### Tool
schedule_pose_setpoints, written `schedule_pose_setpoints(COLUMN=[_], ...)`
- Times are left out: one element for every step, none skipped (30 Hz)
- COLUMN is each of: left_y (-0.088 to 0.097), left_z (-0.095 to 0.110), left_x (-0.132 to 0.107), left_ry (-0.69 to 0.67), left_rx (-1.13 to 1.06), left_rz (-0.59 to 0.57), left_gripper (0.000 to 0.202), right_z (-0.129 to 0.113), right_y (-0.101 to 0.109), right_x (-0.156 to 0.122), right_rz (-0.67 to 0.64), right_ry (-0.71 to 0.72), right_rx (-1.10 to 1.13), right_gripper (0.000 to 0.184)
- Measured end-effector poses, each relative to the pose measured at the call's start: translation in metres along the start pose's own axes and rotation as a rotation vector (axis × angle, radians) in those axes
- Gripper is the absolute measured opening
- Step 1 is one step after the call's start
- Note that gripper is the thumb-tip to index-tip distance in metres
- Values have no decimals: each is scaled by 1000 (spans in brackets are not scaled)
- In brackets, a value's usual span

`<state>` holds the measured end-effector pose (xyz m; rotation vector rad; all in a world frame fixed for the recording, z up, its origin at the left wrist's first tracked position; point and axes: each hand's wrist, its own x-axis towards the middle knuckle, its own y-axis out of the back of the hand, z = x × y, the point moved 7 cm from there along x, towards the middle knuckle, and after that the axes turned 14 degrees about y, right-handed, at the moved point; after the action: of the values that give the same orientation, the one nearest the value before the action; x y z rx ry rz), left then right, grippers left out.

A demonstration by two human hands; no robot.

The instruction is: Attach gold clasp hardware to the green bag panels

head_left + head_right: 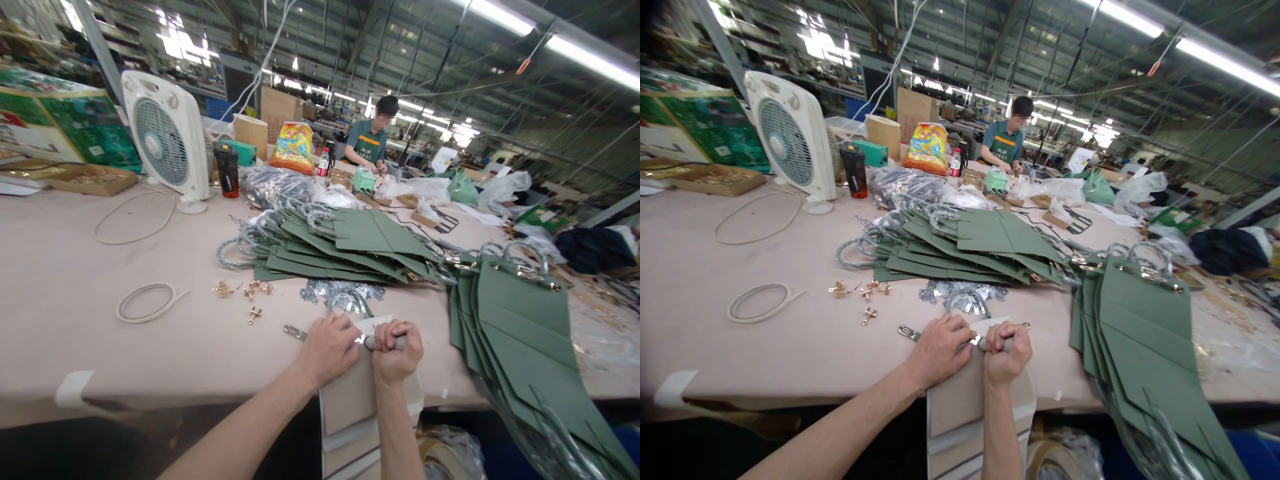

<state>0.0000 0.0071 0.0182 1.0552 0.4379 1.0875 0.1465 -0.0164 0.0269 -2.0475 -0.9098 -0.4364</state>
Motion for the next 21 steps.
schedule_pose_setpoints(left_y=[0,0,-1,-1,-2,-2,-3,-3,-3,-4,-4,-4,-4,-4,-4,-4,-4,-5,-5,-5,-5], left_z=[0,-1,-1,-1,-2,-2,-2,-2,-2,-3,-3,-3,-3,-2,-2,-2,-1,-1,-1,-1,0], left_x=[0,0,1,1,1,1,1,1,1,1,1,1,1,1,1,1,1,1,0,0,0], left_ry=[3,5,6,6,3,0,-2,-1,1,4,7,10,11,9,7,5,3,0,-5,-10,-16], left_rx=[-6,-10,-12,-14,-15,-17,-20,-25,-29,-34,-37,-40,-40,-39,-36,-32,-26,-20,-15,-11,-8], left_rz=[1,0,0,-2,-4,-8,-10,-12,-11,-10,-8,-5,-2,1,4,7,11,15,18,23,27], left_gripper=[16,15,15,15,16,16,17,17,17,16,16,15,15,14,12,11,10,9,9,9,9], right_z=[0,1,2,2,3,4,4,5,5,5,5,4,3,2,2,2,3,4,7,9,10], right_y=[0,0,-1,-1,-1,-2,-3,-4,-5,-6,-7,-8,-10,-11,-12,-13,-14,-14,-14,-15,-16], right_x=[-1,-1,-1,-1,-1,-1,-1,-1,-1,-2,-3,-4,-5,-6,-7,-8,-8,-8,-8,-7,-7], right_rz=[-2,-7,-14,-20,-26,-31,-39,-46,-52,-62,-73,-86,-102,-123,-145,-164,-177,-190,-199,-212,-234], right_ry=[7,12,15,17,17,13,5,-2,-6,-7,0,14,32,52,68,76,73,57,33,9,-10], right_rx=[-7,-11,-12,-11,-8,-4,-1,-2,-7,-17,-34,-60,-95,-136,-179,-219,-251,-279,-305,-337,-377], right_gripper=[34,35,35,35,35,34,34,35,35,35,35,34,33,33,33,33,33,34,36,37,39])
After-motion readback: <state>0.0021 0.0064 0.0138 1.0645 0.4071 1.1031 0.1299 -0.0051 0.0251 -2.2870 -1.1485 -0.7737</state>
